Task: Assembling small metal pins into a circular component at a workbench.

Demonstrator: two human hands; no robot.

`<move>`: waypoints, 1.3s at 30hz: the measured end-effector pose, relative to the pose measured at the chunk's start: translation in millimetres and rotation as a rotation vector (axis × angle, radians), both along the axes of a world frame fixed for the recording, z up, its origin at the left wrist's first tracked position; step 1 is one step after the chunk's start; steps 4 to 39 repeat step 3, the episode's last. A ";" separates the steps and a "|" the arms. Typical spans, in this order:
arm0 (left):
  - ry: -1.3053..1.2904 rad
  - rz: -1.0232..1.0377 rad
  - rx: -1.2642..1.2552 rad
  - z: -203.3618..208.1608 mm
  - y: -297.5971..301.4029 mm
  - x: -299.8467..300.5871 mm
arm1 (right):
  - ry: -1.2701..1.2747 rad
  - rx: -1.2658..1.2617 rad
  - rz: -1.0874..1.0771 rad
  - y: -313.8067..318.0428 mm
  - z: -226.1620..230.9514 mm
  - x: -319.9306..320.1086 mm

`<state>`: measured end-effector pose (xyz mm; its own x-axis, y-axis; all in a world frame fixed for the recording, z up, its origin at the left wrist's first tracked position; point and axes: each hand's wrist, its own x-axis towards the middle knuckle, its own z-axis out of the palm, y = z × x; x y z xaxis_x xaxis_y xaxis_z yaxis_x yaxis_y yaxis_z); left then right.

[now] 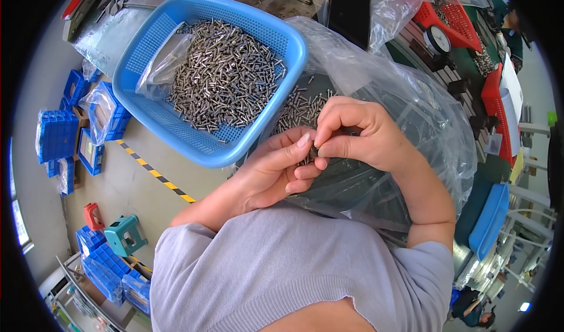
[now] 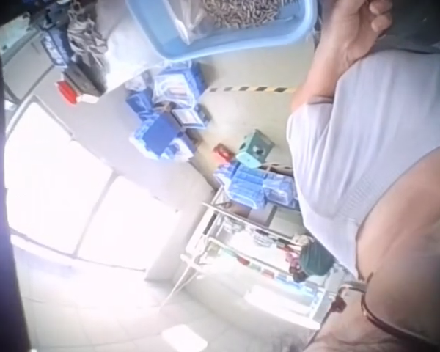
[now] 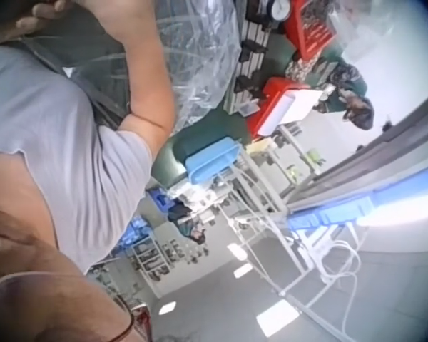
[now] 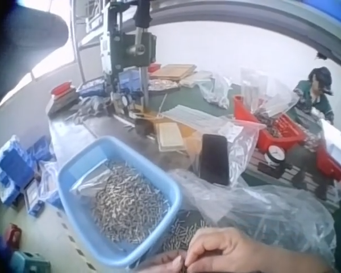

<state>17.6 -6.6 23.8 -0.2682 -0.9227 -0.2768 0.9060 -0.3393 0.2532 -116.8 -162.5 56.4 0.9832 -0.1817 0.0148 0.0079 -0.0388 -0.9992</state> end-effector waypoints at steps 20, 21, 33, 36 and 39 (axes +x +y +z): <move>0.006 -0.007 -0.016 -1.4 0.6 0.5 | 0.007 -0.135 0.001 -1.5 2.0 -0.7; 0.006 -0.007 -0.016 -1.4 0.6 0.5 | 0.007 -0.135 0.001 -1.5 2.0 -0.7; 0.006 -0.007 -0.016 -1.4 0.6 0.5 | 0.007 -0.135 0.001 -1.5 2.0 -0.7; 0.006 -0.007 -0.016 -1.4 0.6 0.5 | 0.007 -0.135 0.001 -1.5 2.0 -0.7; 0.006 -0.007 -0.016 -1.4 0.6 0.5 | 0.007 -0.135 0.001 -1.5 2.0 -0.7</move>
